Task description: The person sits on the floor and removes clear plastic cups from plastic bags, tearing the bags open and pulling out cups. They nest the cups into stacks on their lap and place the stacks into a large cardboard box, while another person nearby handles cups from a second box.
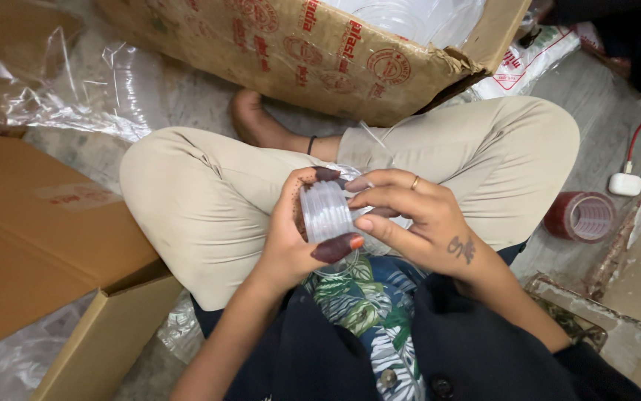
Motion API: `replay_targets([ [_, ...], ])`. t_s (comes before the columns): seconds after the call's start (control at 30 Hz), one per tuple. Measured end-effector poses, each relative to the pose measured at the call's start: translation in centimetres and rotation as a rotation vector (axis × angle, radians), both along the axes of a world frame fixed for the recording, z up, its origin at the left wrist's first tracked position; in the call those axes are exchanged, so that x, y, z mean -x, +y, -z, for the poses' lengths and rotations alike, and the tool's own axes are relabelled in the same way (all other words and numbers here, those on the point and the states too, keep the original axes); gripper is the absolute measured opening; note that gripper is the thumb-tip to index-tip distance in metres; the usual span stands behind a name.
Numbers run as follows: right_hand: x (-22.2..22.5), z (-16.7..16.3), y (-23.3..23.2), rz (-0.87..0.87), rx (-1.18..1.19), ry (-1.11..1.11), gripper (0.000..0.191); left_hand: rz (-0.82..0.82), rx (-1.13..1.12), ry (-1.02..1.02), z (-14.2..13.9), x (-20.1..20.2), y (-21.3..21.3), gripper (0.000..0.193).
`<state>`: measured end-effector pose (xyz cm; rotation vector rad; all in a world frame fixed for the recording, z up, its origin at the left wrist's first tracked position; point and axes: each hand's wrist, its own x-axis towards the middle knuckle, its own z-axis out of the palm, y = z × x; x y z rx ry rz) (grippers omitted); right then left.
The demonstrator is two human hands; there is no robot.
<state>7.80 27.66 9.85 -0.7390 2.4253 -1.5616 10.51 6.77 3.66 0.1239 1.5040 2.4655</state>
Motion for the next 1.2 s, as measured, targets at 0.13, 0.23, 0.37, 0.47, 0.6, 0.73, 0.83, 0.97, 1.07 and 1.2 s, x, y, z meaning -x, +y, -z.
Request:
replay_targets([
  [0.13, 0.1, 0.2, -0.1, 0.033, 0.021, -0.153, 0.024, 0.019, 0.098, 0.075, 0.1, -0.4, 0.1, 0.079],
  [0.23, 0.3, 0.2, -0.1, 0.039, -0.033, -0.113, 0.026, 0.023, 0.123, 0.070, 0.1, -0.4, 0.1, 0.079],
  [0.37, 0.4, 0.2, 0.0, 0.023, -0.029, -0.048, 0.026, 0.028, 0.116, 0.059, 0.0, -0.1, 0.0, 0.079],
  [0.47, 0.3, 0.3, 0.1, 0.025, -0.011, -0.076, 0.025, 0.048, 0.097, 0.043, -0.1, 0.2, -0.1, 0.078],
  [0.6, 0.2, 0.6, 0.4, 0.074, 0.058, -0.267, 0.026, 0.048, 0.074, 0.043, -0.2, 0.3, -0.1, 0.077],
  [0.73, 0.4, 0.8, 0.6, 0.043, 0.083, -0.277, 0.027, 0.059, 0.051, 0.006, -0.4, 0.3, -0.1, 0.077],
  [0.83, 0.3, 0.9, 0.4, 0.034, 0.193, -0.335, 0.027, 0.043, 0.024, -0.006, -0.5, 0.3, -0.1, 0.077],
  [0.97, 0.2, 0.8, -0.2, 0.033, 0.261, -0.342, 0.027, 0.001, 0.099, 0.052, -0.6, 0.4, -0.3, 0.076],
  [1.07, 0.4, 0.7, -0.4, 0.031, 0.234, -0.311, 0.028, -0.009, 0.125, 0.063, -0.5, 0.4, -0.4, 0.076],
  [1.2, 0.5, 0.5, -0.4, 0.040, 0.249, -0.342, 0.027, -0.011, 0.081, 0.046, -0.3, 0.4, -0.3, 0.077],
])
